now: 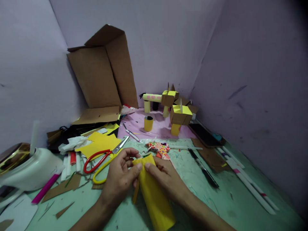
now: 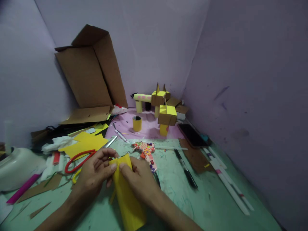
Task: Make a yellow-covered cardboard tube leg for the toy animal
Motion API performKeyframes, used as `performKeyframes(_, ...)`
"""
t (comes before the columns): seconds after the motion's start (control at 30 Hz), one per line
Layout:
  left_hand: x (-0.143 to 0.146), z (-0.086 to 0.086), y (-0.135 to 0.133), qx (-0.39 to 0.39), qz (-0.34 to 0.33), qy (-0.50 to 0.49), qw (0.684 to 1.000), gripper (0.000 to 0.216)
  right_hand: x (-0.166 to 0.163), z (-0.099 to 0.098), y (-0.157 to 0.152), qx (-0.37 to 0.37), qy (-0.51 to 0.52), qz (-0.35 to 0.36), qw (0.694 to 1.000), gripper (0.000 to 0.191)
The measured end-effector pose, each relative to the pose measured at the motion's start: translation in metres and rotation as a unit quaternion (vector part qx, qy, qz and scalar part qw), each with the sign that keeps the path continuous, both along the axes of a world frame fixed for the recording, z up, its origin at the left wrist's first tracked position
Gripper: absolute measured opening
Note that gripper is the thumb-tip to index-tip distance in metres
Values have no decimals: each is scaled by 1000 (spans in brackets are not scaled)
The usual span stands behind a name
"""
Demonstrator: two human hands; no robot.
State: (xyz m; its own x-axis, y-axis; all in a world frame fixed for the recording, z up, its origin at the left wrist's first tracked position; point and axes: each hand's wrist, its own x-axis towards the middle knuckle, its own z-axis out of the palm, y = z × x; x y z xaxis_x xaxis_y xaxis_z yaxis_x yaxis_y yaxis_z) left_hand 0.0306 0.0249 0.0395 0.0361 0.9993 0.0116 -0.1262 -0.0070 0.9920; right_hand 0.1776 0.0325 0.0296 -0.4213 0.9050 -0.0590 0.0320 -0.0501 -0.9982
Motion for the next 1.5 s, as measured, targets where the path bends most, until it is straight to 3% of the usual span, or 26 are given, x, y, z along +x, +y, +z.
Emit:
performKeyframes(0.43,-1,-3,2,25,-5,13,1000,36,3,1,-1,55,-30,2,998,22)
performKeyframes(0.63,-2,-11,-1,35,14,24,999,34,1,1,-1,30,-36,-4,999,21)
performKeyframes(1.1,-1,-9,0,35,19,39,998,32,3,-2,-4,69,-51,9,996,19)
performKeyframes(1.5,0,-9,-1,31,21,41,998,30,1,-4,-4,52,-36,5,998,17)
